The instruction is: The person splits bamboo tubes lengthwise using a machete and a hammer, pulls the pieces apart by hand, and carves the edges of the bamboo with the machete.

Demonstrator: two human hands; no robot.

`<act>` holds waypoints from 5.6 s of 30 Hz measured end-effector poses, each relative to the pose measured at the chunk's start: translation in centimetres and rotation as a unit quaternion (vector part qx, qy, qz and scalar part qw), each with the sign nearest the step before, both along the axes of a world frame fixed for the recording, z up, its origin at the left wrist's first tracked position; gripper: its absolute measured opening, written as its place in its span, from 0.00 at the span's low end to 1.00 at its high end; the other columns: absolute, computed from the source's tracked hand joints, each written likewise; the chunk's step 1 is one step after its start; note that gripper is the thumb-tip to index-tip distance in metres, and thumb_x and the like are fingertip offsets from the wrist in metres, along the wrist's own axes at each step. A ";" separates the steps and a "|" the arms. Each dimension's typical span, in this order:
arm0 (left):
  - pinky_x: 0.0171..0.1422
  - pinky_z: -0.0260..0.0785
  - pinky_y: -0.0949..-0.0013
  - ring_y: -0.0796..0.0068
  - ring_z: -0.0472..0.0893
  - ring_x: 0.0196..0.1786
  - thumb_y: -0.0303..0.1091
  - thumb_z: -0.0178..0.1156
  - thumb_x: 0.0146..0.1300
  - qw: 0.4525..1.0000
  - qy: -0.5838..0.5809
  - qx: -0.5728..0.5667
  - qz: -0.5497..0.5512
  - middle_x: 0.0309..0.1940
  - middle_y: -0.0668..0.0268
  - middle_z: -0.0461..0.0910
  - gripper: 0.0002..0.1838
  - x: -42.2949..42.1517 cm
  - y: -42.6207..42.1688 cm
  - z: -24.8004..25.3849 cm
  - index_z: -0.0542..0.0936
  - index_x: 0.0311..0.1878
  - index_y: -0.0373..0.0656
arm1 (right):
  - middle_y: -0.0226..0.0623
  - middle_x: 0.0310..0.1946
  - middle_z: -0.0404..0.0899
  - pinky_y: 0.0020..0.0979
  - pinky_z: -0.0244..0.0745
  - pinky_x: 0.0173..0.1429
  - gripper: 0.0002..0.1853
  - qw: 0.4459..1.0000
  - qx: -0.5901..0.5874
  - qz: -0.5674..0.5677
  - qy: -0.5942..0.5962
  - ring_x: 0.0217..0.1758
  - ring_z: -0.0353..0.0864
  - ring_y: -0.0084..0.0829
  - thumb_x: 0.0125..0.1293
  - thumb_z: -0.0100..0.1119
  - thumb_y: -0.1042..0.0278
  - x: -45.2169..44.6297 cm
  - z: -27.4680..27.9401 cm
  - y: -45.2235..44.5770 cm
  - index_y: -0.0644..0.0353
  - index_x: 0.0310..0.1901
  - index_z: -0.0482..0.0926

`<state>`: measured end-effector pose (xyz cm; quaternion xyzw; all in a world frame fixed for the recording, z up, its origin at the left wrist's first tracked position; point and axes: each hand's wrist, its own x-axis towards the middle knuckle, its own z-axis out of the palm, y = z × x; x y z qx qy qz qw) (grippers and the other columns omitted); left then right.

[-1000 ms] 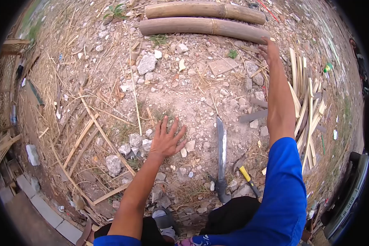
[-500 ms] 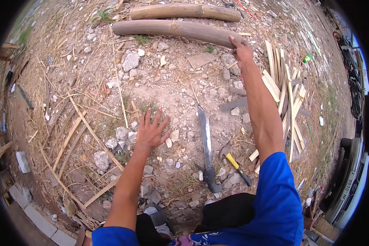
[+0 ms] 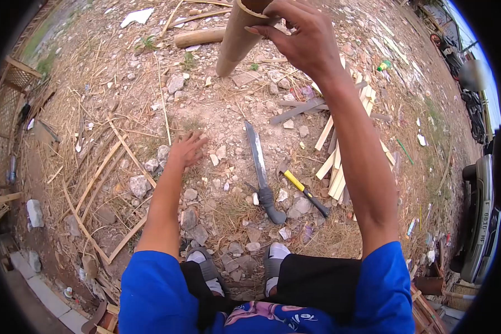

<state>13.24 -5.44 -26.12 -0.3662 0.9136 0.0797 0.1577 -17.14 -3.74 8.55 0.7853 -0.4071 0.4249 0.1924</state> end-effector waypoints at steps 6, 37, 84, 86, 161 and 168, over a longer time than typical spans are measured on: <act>0.76 0.63 0.54 0.51 0.72 0.70 0.59 0.61 0.62 0.986 -0.046 0.134 0.083 0.75 0.57 0.62 0.43 6.3 -1.7 6.7 0.56 0.78 0.61 | 0.35 0.33 0.85 0.35 0.77 0.37 0.14 0.998 0.059 -0.002 0.017 0.33 0.83 0.35 0.54 0.77 0.63 -0.6 1.0 7.0 0.58 0.39 0.84; 0.66 0.73 0.57 0.61 0.74 0.64 0.36 0.82 0.46 0.691 0.713 0.095 -0.065 0.65 0.54 0.66 0.63 -10.3 8.5 29.6 0.42 0.75 0.49 | 0.39 0.53 0.76 0.45 0.73 0.61 0.15 0.988 0.150 -0.036 -0.025 0.59 0.74 0.43 0.59 0.72 0.57 7.5 2.6 14.3 0.60 0.39 0.84; 0.67 0.74 0.60 0.63 0.77 0.63 0.47 0.81 0.47 0.692 0.715 0.094 0.040 0.60 0.54 0.73 0.50 -9.7 3.2 30.9 0.58 0.65 0.42 | 0.58 0.36 0.82 0.46 0.77 0.47 0.28 0.760 0.519 -0.263 -0.289 0.39 0.83 0.56 0.50 0.69 0.60 2.8 -28.0 28.4 0.71 0.49 0.74; 0.68 0.73 0.60 0.63 0.77 0.63 0.48 0.82 0.46 0.694 0.714 0.082 0.040 0.60 0.54 0.73 0.51 -9.8 3.2 31.0 0.58 0.66 0.42 | 0.43 0.31 0.81 0.36 0.73 0.35 0.21 0.669 0.563 -0.236 -0.424 0.29 0.80 0.35 0.53 0.69 0.64 1.8 -24.7 28.6 0.69 0.45 0.78; 0.68 0.69 0.57 0.58 0.75 0.63 0.42 0.81 0.48 0.699 0.711 0.073 0.028 0.60 0.53 0.71 0.51 -13.4 6.7 28.1 0.58 0.69 0.41 | 0.34 0.38 0.79 0.28 0.74 0.42 0.25 0.773 0.382 -0.037 -0.505 0.37 0.78 0.21 0.60 0.67 0.69 6.9 -3.2 26.1 0.62 0.58 0.71; 0.69 0.68 0.56 0.58 0.74 0.65 0.40 0.81 0.47 0.712 0.697 0.074 0.041 0.62 0.51 0.70 0.52 -13.3 7.1 28.1 0.57 0.70 0.41 | 0.34 0.39 0.79 0.28 0.74 0.44 0.25 0.762 0.417 -0.024 -0.495 0.38 0.78 0.22 0.59 0.65 0.68 6.5 -3.4 26.1 0.62 0.57 0.71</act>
